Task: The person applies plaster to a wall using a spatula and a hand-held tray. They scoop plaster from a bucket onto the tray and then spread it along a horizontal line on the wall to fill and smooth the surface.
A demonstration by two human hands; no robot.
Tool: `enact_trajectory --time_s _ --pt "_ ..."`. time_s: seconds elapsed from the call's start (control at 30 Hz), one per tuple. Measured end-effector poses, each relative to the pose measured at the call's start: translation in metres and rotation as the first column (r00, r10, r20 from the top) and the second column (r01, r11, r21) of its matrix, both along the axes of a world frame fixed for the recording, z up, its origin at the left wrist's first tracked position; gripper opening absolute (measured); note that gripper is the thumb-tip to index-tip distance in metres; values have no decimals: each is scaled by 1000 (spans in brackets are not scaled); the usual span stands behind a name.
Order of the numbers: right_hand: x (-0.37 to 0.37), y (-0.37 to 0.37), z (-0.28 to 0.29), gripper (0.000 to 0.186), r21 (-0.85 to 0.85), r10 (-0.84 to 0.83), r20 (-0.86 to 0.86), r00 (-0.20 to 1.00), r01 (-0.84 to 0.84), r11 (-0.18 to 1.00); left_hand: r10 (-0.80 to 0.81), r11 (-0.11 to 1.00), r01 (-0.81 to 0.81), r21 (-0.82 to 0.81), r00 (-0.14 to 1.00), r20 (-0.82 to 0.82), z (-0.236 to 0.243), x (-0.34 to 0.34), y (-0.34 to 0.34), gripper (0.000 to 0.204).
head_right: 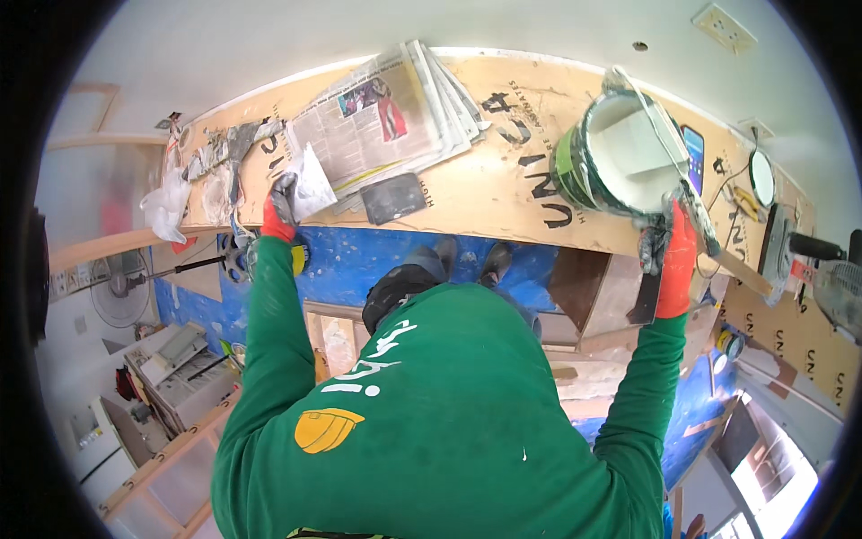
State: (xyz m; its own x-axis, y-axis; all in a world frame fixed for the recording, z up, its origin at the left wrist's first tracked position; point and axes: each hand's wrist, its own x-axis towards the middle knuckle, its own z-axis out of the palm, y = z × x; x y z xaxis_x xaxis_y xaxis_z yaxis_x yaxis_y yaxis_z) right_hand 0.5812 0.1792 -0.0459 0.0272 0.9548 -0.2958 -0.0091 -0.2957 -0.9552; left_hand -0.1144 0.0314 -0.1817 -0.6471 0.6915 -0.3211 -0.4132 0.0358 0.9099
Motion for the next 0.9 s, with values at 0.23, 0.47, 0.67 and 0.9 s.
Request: enact_trajectory --time_s 0.23,0.47,0.67,0.9 --pt "-97 -80 12 53 -187 141 76 987 -125 974 26 983 -52 174 988 150 0 -18 -28 27" --pt "-308 36 -49 97 14 255 739 624 -392 920 -22 969 -72 237 927 374 2 0 -5 27" --pt "-413 88 -95 73 -221 467 731 497 -475 852 -23 994 -26 108 901 432 4 -7 11 26" --pt "-462 79 -12 29 -117 633 144 761 -622 774 -80 981 -35 190 822 563 27 -42 10 20"
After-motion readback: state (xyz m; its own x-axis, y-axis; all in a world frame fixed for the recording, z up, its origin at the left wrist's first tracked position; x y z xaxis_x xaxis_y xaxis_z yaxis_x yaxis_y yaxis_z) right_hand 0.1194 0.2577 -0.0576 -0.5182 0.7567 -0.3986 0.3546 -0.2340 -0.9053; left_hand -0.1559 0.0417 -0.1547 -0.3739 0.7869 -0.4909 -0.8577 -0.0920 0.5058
